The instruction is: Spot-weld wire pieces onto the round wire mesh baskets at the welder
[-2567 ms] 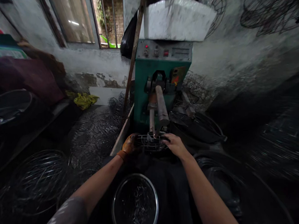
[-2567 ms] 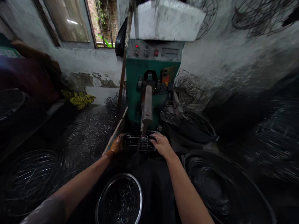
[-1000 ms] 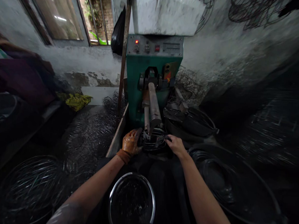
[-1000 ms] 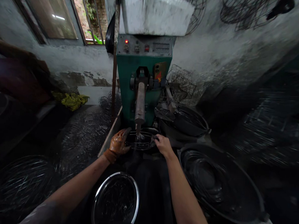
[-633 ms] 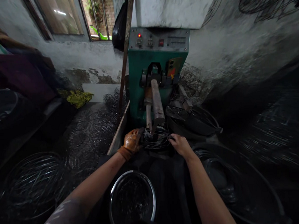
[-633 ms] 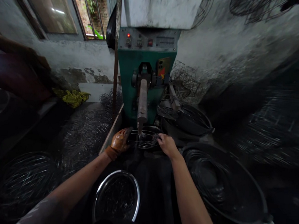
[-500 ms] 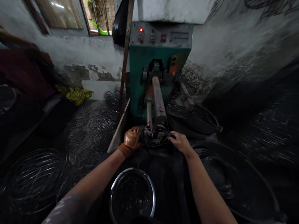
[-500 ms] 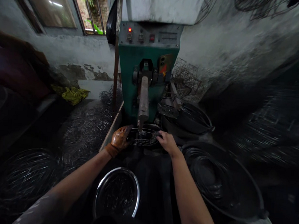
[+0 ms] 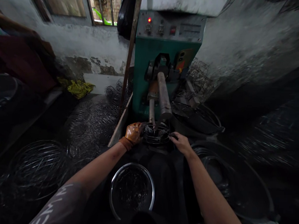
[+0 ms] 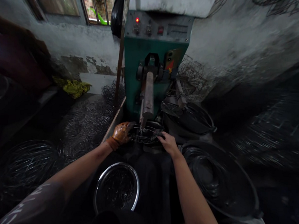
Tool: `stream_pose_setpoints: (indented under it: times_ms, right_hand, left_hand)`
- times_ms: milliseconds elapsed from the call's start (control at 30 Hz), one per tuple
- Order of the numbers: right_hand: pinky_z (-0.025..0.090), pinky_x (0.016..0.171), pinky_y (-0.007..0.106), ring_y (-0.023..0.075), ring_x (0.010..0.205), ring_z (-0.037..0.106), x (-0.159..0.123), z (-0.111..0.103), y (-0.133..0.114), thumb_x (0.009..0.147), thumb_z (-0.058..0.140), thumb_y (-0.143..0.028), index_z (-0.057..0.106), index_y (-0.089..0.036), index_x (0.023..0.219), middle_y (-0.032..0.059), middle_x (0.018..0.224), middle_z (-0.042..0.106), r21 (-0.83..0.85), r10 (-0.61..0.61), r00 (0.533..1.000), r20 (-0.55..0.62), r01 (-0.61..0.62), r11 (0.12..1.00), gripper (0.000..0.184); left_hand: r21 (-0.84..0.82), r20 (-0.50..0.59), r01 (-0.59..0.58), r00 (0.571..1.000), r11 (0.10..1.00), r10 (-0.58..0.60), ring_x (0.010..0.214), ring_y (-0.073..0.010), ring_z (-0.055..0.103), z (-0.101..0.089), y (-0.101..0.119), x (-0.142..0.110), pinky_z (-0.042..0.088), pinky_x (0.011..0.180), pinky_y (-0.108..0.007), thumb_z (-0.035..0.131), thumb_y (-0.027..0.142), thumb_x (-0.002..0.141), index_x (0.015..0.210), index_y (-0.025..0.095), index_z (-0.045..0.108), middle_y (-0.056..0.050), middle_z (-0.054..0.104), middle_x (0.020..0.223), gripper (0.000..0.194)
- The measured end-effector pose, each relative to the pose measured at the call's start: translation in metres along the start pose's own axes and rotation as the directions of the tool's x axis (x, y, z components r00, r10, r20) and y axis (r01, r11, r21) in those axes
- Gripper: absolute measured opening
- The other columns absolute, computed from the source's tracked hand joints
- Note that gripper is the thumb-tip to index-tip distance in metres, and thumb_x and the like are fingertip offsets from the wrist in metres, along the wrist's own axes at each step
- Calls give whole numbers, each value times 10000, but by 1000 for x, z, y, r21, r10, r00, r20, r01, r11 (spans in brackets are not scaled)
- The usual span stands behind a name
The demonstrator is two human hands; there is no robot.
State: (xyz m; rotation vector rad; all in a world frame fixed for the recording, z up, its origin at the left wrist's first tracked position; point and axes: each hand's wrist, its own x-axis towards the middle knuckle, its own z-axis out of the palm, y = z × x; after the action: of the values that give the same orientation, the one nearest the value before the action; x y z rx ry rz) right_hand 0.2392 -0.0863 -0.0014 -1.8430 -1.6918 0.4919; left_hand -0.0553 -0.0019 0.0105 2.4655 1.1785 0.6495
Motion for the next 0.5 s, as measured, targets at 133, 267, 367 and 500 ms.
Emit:
stream_pose_setpoints:
  times_ms: [133,267,367,500]
  right_hand:
    - [552,791,339,233,825,715,0,-6,-2,815,584,-367,728,-231,837,42,870,778,-7,6,1000,22,-6,1000,200]
    - [556,808,339,239,840,717,-2,-16,-8,799,618,-372,748,-215,881,43,868,783,94,8,995,99,-18,995,219]
    - [562,858,367,255,897,727,-7,-17,-5,782,627,-357,752,-212,905,58,922,789,169,51,996,70,-63,984,227]
    - [573,838,396,264,874,722,-28,-13,20,759,660,-420,728,-209,901,77,908,782,309,190,968,-164,-132,942,262]
  left_hand:
    - [92,59,-39,998,995,34,1100,-346,626,-1,-2,4,508,984,-463,732,269,700,1362,186,597,-153,654,1225,681]
    - [135,90,-74,994,988,63,1114,-349,630,-1,-8,8,515,980,-464,712,280,718,1368,168,594,-162,657,1238,671]
    - [98,86,-93,993,991,85,1119,-336,630,-1,-16,10,522,981,-450,698,253,706,1344,164,606,-158,659,1232,650]
    - [-7,46,-145,988,989,145,1141,-321,621,2,-27,11,504,1025,-452,705,247,678,1289,170,623,-144,657,1224,621]
